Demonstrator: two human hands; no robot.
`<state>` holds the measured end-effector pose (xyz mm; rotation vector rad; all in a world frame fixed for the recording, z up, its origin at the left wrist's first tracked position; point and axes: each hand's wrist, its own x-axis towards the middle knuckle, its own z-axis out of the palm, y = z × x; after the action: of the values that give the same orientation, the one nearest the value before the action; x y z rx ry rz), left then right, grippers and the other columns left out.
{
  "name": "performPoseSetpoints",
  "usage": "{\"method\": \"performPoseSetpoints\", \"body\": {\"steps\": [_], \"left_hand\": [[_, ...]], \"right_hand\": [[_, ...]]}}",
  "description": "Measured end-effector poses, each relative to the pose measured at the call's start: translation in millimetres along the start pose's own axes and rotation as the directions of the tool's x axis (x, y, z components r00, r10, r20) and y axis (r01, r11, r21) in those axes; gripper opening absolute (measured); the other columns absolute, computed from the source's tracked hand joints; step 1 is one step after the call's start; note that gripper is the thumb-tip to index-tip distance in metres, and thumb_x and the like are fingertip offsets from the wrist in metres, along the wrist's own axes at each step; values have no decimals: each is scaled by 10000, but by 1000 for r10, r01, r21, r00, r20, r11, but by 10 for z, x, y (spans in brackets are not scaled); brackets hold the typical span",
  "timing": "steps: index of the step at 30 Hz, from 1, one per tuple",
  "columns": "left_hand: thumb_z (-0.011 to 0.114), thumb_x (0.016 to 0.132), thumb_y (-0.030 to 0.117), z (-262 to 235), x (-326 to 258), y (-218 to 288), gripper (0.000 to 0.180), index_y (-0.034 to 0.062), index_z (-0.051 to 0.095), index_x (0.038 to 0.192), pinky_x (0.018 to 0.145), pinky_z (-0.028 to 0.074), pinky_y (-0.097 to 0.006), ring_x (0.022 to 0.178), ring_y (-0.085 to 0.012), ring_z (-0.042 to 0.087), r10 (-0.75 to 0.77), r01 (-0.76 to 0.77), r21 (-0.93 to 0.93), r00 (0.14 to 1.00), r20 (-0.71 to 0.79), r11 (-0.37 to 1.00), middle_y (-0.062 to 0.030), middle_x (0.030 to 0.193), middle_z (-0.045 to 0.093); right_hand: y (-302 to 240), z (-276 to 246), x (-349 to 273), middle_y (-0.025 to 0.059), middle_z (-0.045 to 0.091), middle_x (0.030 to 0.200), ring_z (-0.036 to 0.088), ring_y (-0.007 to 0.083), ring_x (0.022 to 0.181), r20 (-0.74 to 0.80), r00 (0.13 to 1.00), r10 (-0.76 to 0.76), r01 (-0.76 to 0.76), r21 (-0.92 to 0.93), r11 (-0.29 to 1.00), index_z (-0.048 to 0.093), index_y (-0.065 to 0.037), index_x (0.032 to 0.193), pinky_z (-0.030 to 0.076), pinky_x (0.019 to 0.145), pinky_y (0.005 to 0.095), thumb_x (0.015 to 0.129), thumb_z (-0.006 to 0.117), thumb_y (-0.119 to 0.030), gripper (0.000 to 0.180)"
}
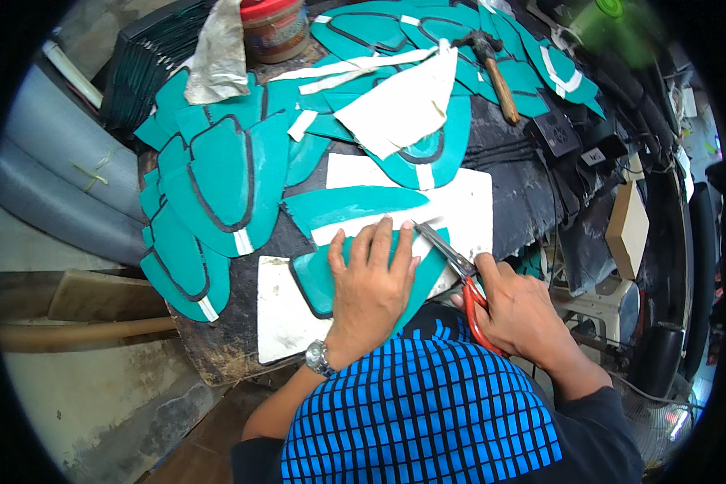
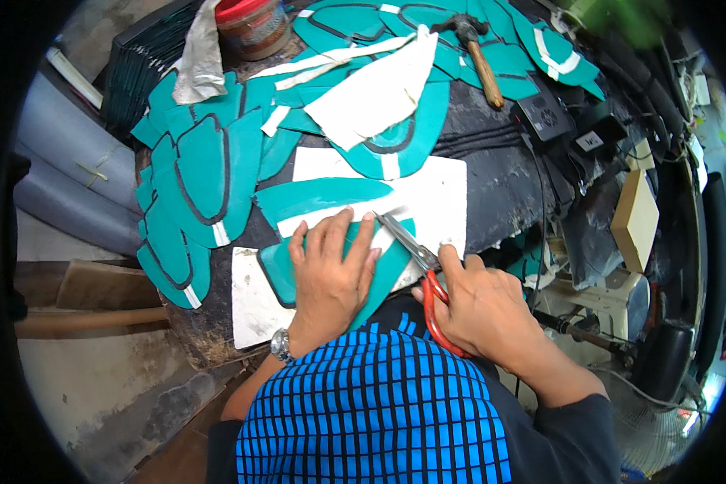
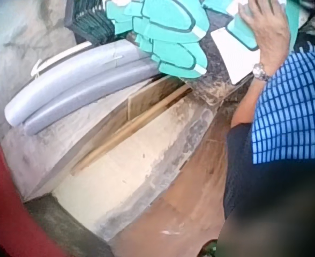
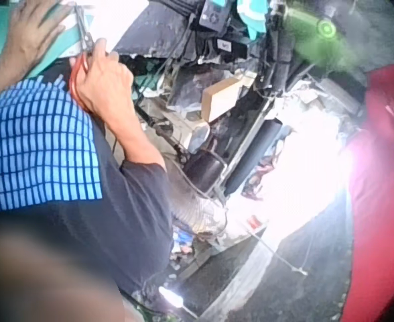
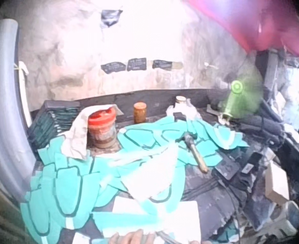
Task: The person assembles green shoe insoles by applying white adhesive strips, pressing them with a hammer, and trimming excess material with scissors. The person repeats this process on multiple insoles, stacking finished pieces on the table.
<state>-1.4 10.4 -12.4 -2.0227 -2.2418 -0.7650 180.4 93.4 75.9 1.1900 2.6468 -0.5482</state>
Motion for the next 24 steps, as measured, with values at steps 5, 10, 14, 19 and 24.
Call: {"method": "performPoseSetpoints", "body": {"steps": [5,10,14,19,24], "left_hand": [[707,890,213,-13,-13,-13,459,133,622,1334,1087,292,-552,1209,-294,510,8,-8,-28,1000,-1,1000,-145,1324,541],[705,892,206,-1,-19,-25,445,168,635,1331,1095,281,-563,1219,-299,499,12,-12,-41,1000,13,999,-146,1328,534],[705,892,204,-16,-11,-20,453,169,631,1338,1094,285,-564,1225,-297,491,3,-1,-46,1000,31,999,-147,1330,530],[703,893,194,-30,-1,-19,460,180,624,1346,1092,290,-560,1215,-294,502,12,-11,-31,999,30,999,-146,1323,539],[699,897,195,-32,-9,-23,461,148,613,1348,1098,280,-558,1221,-289,506,6,-5,-40,999,32,999,-144,1328,545]], "right_hand": [[-8,14,-19,240,631,754,671,411,637,-20,1000,-14,13,-45,999,531,26,1200,544,570,484,948,616,-386,490],[-34,78,3,237,627,797,683,388,649,-61,998,-19,16,-55,998,528,-3,1152,547,561,458,923,634,-315,401],[-49,87,19,242,634,797,683,397,655,-48,999,13,-16,-47,999,526,-14,1141,553,578,461,928,625,-310,378],[-9,141,47,253,655,775,675,430,670,11,1000,26,-26,49,998,525,-26,1119,550,603,491,959,605,-320,344],[231,172,230,262,653,768,654,481,760,-140,982,130,-91,258,962,505,-48,1123,492,656,525,968,625,-397,400]]}}
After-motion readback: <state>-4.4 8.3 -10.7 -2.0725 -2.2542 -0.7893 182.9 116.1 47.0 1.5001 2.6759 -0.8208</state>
